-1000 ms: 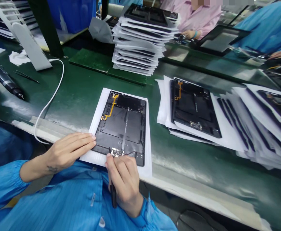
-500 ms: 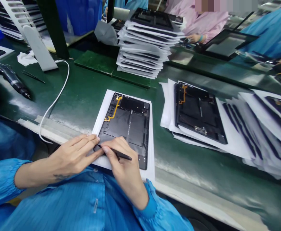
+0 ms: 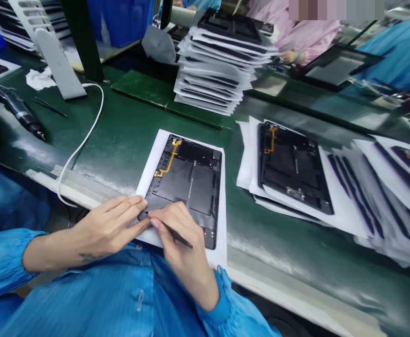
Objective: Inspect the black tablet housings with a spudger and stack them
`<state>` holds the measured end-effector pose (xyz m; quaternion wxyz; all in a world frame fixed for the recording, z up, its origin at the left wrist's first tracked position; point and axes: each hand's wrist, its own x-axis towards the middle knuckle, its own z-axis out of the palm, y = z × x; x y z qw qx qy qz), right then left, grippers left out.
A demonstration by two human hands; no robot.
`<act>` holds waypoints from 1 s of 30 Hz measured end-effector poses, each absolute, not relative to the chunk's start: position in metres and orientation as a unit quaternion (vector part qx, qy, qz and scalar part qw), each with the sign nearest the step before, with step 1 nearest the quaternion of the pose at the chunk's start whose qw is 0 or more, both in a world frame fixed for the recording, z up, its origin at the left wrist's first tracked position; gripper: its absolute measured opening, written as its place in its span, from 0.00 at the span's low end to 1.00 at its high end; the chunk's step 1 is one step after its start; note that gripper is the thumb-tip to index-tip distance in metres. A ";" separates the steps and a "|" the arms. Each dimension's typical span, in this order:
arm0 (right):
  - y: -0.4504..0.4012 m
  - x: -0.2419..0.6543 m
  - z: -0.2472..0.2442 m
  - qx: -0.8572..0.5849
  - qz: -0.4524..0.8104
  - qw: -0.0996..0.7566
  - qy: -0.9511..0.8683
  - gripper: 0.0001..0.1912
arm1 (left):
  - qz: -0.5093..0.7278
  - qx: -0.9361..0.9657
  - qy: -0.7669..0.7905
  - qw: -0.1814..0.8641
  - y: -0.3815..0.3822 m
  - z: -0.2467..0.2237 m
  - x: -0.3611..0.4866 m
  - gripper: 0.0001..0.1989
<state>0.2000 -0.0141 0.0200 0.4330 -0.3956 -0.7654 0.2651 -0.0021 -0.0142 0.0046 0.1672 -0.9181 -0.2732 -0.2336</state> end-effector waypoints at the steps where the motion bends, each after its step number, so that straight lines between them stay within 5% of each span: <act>1: -0.014 0.200 0.020 -0.395 0.266 0.437 -0.763 0.10 | -0.235 -0.917 -0.274 0.168 -0.014 0.005 -0.002 0.14; 18: -0.014 0.207 0.025 -0.369 0.274 0.386 -0.800 0.08 | -0.286 -0.923 -0.232 0.107 0.003 -0.002 -0.022 0.13; 30: -0.036 0.234 0.020 -0.427 0.205 0.425 -0.771 0.12 | -0.259 -0.932 -0.216 0.132 0.005 0.015 0.000 0.14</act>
